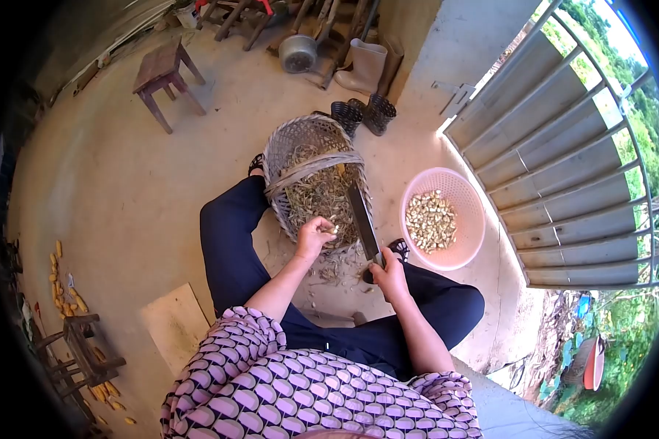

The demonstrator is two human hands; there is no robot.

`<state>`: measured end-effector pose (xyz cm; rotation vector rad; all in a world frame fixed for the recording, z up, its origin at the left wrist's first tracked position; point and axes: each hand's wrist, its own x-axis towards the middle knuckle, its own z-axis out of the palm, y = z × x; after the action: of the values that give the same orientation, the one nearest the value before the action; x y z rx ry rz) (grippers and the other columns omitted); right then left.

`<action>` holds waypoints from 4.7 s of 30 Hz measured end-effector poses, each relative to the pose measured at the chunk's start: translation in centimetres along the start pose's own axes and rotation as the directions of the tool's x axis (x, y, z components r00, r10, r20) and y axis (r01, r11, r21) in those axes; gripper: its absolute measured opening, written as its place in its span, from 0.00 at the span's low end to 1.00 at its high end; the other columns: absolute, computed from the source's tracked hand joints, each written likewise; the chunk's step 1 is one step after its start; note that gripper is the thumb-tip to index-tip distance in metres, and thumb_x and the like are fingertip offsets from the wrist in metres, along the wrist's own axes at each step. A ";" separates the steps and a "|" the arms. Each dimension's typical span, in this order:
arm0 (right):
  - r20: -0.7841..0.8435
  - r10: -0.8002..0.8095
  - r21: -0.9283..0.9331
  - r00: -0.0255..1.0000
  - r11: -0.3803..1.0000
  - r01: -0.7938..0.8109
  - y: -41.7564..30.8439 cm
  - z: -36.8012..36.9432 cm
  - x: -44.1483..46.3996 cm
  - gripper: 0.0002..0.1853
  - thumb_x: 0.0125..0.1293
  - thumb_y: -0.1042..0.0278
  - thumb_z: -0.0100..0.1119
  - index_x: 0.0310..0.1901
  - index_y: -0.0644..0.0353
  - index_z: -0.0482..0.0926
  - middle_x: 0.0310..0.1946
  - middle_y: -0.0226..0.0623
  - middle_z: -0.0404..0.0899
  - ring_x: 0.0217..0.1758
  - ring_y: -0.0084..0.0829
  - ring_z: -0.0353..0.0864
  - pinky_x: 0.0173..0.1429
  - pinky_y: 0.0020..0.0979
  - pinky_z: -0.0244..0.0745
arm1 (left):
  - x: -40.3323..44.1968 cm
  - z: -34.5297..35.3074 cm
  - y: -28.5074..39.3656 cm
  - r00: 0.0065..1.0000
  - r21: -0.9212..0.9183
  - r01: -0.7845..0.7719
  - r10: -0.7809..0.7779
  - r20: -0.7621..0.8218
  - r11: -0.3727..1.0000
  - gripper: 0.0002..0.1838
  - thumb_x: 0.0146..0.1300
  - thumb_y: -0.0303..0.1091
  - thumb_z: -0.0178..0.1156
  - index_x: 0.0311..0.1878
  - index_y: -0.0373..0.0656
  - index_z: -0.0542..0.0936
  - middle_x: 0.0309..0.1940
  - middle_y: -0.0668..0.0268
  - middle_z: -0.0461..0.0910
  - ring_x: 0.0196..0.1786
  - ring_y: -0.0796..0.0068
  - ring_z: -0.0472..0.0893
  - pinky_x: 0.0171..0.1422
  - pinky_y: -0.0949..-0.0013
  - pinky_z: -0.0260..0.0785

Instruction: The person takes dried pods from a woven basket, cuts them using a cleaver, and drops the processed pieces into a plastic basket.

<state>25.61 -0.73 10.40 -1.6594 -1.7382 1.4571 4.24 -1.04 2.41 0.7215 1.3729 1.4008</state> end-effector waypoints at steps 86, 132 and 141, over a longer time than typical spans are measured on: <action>-0.066 0.178 0.301 0.982 0.942 -0.151 -2.1 -0.7 1.3 0.20 0.53 0.79 0.58 0.49 0.62 0.67 0.25 0.30 0.73 0.17 0.17 0.67 0.20 0.19 0.64 | 8.8 0.6 -6.6 0.719 -0.457 0.643 -0.690 0.082 0.615 0.08 0.57 0.33 0.58 0.39 0.41 0.78 0.26 0.65 0.79 0.27 0.76 0.78 0.22 0.75 0.66; 0.148 -0.056 0.233 0.987 0.972 0.021 -2.5 -0.2 -1.9 0.19 0.55 0.75 0.57 0.50 0.60 0.68 0.22 0.29 0.72 0.18 0.18 0.69 0.22 0.22 0.67 | 1.0 -1.0 1.2 0.896 -0.638 0.302 -0.440 -0.064 0.708 0.08 0.54 0.18 0.56 0.36 0.41 0.74 0.27 0.65 0.76 0.23 0.76 0.73 0.19 0.76 0.63; 0.174 -0.121 0.116 0.977 0.988 0.102 -2.2 0.0 -2.5 0.20 0.56 0.71 0.57 0.51 0.60 0.67 0.21 0.34 0.73 0.18 0.23 0.73 0.24 0.26 0.70 | 0.8 0.4 1.1 0.896 -0.544 0.026 -0.262 -0.360 0.838 0.07 0.51 0.18 0.59 0.28 0.40 0.71 0.20 0.65 0.75 0.17 0.79 0.70 0.16 0.78 0.59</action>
<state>25.06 -2.47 13.20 -1.3903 -1.7803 1.6606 4.10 -0.02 3.40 -0.0659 1.2315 1.7684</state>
